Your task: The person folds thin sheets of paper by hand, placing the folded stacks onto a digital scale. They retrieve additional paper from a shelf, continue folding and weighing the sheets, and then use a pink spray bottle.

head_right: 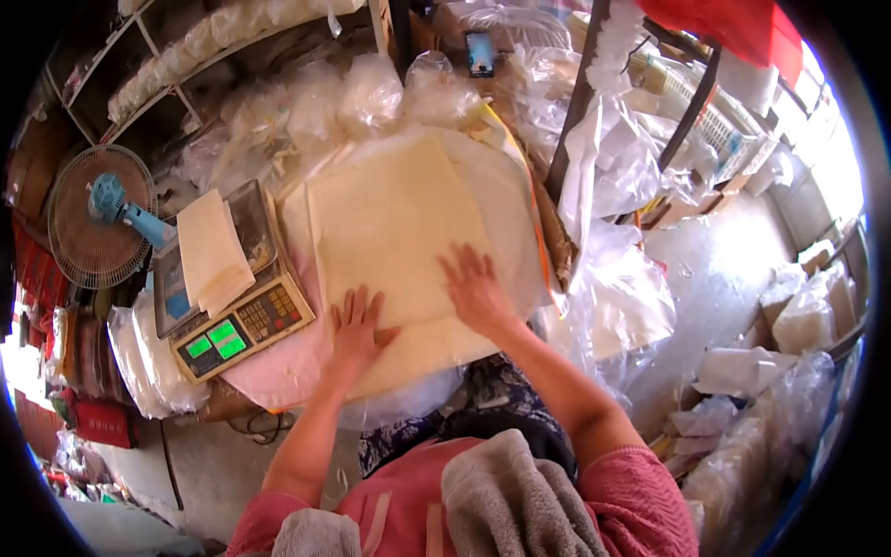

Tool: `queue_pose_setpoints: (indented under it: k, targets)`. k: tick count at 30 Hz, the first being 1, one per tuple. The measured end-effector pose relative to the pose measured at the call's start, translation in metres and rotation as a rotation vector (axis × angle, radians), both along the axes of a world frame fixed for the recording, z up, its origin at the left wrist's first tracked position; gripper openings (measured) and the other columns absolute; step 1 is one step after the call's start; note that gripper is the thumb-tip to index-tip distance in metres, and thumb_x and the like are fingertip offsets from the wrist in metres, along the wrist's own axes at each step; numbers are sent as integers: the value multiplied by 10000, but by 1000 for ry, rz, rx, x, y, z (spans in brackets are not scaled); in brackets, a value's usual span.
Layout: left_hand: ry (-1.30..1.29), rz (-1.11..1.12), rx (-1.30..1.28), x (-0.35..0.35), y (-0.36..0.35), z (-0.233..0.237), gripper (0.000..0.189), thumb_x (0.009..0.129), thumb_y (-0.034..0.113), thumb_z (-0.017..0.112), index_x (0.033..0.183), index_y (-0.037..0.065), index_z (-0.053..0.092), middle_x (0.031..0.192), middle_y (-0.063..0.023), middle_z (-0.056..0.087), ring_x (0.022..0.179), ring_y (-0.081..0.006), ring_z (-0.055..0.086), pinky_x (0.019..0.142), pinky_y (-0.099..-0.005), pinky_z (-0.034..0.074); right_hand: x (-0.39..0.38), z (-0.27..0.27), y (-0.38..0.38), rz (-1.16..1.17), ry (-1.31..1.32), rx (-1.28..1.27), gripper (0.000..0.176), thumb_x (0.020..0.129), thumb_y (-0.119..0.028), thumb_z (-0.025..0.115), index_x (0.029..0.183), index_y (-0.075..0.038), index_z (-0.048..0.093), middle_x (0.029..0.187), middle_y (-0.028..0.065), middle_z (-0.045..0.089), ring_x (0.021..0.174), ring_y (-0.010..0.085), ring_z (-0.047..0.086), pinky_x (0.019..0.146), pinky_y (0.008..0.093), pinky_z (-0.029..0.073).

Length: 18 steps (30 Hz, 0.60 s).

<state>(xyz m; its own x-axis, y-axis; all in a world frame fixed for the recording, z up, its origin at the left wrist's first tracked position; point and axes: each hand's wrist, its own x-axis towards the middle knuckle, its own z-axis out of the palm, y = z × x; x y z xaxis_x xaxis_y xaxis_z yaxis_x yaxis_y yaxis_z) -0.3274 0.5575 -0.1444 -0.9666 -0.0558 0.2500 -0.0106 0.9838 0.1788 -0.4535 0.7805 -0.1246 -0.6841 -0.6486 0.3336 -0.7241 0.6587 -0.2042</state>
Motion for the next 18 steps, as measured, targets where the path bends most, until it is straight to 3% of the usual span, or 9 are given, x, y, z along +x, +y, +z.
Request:
queue_pose_setpoints:
  k: [3,7,9,12,15,18]
  targets:
    - [43,-86,-33,6,-12,1,563,829,406,601,1292,111,476,1373,-151,396,1294,-339,346,1041,-528,275,3,-20,0,11,-51,7,484,916,-223,457,1374,-102,362,1448,160,305,1356,371,234,1095,540,180]
    - [65,-140,-26,15,-45,2,402,758,178,643,1139,80,557,1176,-123,554,1131,-280,510,947,-410,391,3,-14,-1,48,-135,9,470,923,-215,454,1371,-103,369,1434,163,329,1333,360,280,1083,536,210]
    - [72,-157,-12,22,-49,20,364,707,69,649,1065,69,582,1078,-108,602,1042,-256,566,897,-366,423,15,7,-23,93,-230,-29,457,921,-186,461,1362,-101,380,1406,164,373,1304,352,335,1071,531,242]
    - [197,-262,103,22,-22,74,404,677,2,668,1072,53,596,1037,-137,610,1019,-303,573,898,-365,422,46,67,-53,320,-221,-19,518,842,-99,546,1338,-89,400,1325,139,477,1238,334,436,1037,512,315]
    - [633,27,346,15,-12,82,564,688,-37,684,1218,39,504,1144,-135,568,1103,-294,538,941,-365,408,32,79,-64,270,-72,-60,538,734,-32,579,1263,-70,488,1204,122,573,1153,323,515,1000,493,369]
    - [643,215,1230,14,-22,60,693,743,-21,678,1345,33,339,1267,-123,477,1184,-270,475,998,-358,371,31,105,-35,541,104,-387,527,643,18,566,1165,-51,566,1137,115,605,1118,324,532,991,472,383]
